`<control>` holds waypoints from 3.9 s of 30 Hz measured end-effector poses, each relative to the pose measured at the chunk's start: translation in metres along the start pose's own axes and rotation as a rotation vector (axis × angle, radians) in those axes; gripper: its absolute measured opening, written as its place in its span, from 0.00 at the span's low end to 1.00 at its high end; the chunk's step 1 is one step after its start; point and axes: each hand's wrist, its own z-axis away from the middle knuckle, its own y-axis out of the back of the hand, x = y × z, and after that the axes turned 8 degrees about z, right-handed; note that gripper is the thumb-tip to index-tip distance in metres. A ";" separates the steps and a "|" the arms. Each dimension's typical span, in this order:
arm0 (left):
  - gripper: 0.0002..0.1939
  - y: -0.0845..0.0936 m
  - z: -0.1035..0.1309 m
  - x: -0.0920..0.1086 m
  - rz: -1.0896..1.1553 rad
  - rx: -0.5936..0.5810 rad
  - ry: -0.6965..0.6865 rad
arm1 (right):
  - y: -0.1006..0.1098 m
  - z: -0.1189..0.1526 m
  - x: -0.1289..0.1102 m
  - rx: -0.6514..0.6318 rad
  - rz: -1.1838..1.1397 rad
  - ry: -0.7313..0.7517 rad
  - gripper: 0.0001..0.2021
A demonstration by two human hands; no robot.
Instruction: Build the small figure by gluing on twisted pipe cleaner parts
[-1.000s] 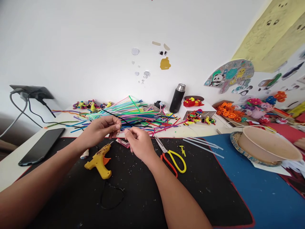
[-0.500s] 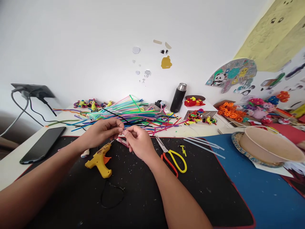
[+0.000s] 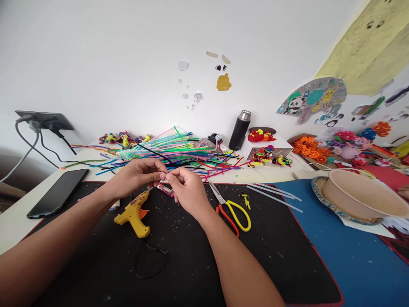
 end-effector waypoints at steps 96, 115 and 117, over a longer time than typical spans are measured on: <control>0.17 -0.003 0.004 0.005 0.169 -0.079 0.199 | 0.003 -0.002 -0.002 -0.002 -0.209 -0.066 0.18; 0.18 -0.008 0.002 0.001 0.257 0.034 0.218 | 0.002 -0.003 0.001 0.020 -0.229 -0.099 0.18; 0.19 -0.008 0.002 0.001 0.248 0.034 0.229 | 0.002 -0.003 0.001 0.018 -0.226 -0.099 0.18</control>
